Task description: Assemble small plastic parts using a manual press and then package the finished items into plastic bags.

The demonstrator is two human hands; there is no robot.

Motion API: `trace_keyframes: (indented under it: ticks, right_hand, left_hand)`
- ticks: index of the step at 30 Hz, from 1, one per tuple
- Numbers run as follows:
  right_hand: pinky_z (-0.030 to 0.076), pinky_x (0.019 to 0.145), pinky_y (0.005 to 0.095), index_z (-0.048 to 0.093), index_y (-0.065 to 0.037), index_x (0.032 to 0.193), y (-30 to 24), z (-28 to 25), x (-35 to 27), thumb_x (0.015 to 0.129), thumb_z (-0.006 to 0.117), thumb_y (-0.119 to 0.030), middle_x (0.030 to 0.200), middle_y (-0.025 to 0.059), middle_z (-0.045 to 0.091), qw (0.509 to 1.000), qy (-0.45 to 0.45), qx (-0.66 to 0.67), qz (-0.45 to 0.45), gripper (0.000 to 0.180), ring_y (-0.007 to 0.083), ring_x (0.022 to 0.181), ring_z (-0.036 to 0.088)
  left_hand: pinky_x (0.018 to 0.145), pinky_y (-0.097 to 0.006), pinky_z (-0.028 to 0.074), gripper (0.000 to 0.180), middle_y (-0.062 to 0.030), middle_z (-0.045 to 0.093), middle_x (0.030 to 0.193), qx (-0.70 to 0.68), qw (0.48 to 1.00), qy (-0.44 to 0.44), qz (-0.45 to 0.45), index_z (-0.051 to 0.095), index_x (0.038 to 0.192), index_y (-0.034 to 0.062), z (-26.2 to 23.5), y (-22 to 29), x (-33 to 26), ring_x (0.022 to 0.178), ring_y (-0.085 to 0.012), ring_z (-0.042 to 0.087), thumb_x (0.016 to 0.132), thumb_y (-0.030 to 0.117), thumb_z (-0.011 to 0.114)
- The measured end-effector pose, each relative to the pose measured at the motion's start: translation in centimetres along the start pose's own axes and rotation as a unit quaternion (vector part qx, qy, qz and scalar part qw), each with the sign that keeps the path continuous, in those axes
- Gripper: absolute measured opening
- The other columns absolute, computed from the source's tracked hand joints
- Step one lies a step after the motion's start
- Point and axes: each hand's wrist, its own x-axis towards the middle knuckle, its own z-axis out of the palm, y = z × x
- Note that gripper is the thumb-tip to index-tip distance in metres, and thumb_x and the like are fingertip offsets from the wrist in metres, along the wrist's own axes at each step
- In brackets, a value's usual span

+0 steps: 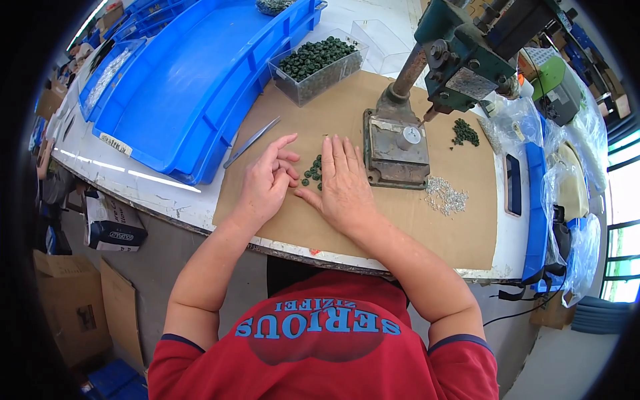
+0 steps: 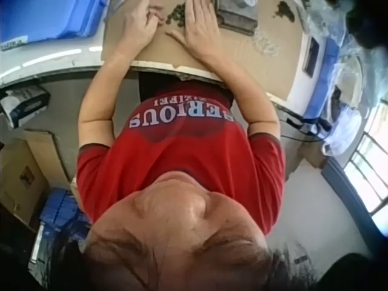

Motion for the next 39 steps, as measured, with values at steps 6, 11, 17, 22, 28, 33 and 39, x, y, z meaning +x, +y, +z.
trace_keyframes:
  ticks: [6,11,17,22,28,33,39]
  right_hand:
    - [0.039,0.095,0.0389,0.055,-0.005,0.116,0.5,0.5,1.9,0.083,0.063,-0.028,0.118,0.0194,0.05,0.999,-0.012,-0.013,-0.03,0.041,0.0352,0.109,0.049]
    - [0.045,0.072,0.0355,0.056,-0.008,0.091,1.0,0.8,2.5,0.084,0.061,-0.02,0.095,0.0117,0.051,0.998,0.015,-0.001,-0.059,0.016,0.0272,0.087,0.052]
    - [0.046,0.055,0.0363,0.052,-0.007,0.082,0.6,1.1,3.6,0.082,0.059,-0.016,0.081,0.0086,0.051,0.993,0.009,-0.102,-0.06,0.012,0.0251,0.067,0.054]
    - [0.046,0.047,0.0358,0.053,-0.006,0.079,1.4,1.5,4.9,0.078,0.058,-0.013,0.075,0.0098,0.055,0.99,0.011,-0.13,-0.055,0.009,0.0262,0.058,0.057]
    - [0.042,0.045,0.029,0.057,-0.003,0.077,4.0,1.0,6.9,0.086,0.057,-0.013,0.065,0.0094,0.058,0.994,0.097,0.043,0.004,0.013,0.0193,0.053,0.055]
    - [0.032,0.041,0.0175,0.062,-0.005,0.079,2.9,-2.9,12.6,0.088,0.06,-0.02,0.063,0.0007,0.055,0.76,0.059,0.532,0.368,0.018,0.0057,0.048,0.045]
    - [0.04,0.047,0.0256,0.062,-0.003,0.08,2.9,-0.8,20.4,0.087,0.059,-0.021,0.062,0.0055,0.058,0.885,0.153,0.394,0.193,0.02,0.0137,0.051,0.05]
  left_hand:
    - [0.066,-0.028,0.049,0.057,-0.0127,0.061,0.095,0.051,0.997,0.036,0.05,0.052,0.122,0.0026,-0.1,-0.5,0.1,0.074,-0.0183,0.058,0.069,-0.016,0.044]
    - [0.07,-0.029,0.049,0.057,-0.0115,0.061,0.096,0.07,0.994,0.062,0.058,0.053,0.121,0.0027,-0.3,-0.5,0.2,0.078,-0.0196,0.057,0.068,-0.016,0.044]
    - [0.08,-0.031,0.047,0.053,-0.013,0.059,0.103,0.111,0.99,0.048,0.072,0.054,0.12,0.001,-0.2,-0.7,0.3,0.088,-0.0236,0.056,0.07,-0.013,0.045]
    - [0.085,-0.03,0.045,0.05,-0.0137,0.057,0.111,0.22,0.962,0.042,0.154,0.052,0.122,-0.0015,0.1,-1.3,0.4,0.098,-0.0253,0.054,0.073,-0.011,0.045]
    - [0.094,-0.035,0.042,0.046,-0.0158,0.054,0.119,0.218,0.96,-0.002,0.176,0.05,0.123,-0.0044,0.6,-1.1,0.6,0.109,-0.0308,0.051,0.077,-0.006,0.049]
    - [0.097,-0.038,0.04,0.043,-0.0174,0.051,0.122,0.217,0.96,-0.026,0.177,0.049,0.124,-0.0053,0.8,-0.8,0.4,0.114,-0.0328,0.048,0.081,-0.001,0.052]
    - [0.098,-0.04,0.04,0.042,-0.0189,0.05,0.121,0.212,0.96,-0.039,0.178,0.049,0.123,-0.0053,0.9,-0.3,0.2,0.116,-0.0345,0.046,0.082,0.004,0.055]
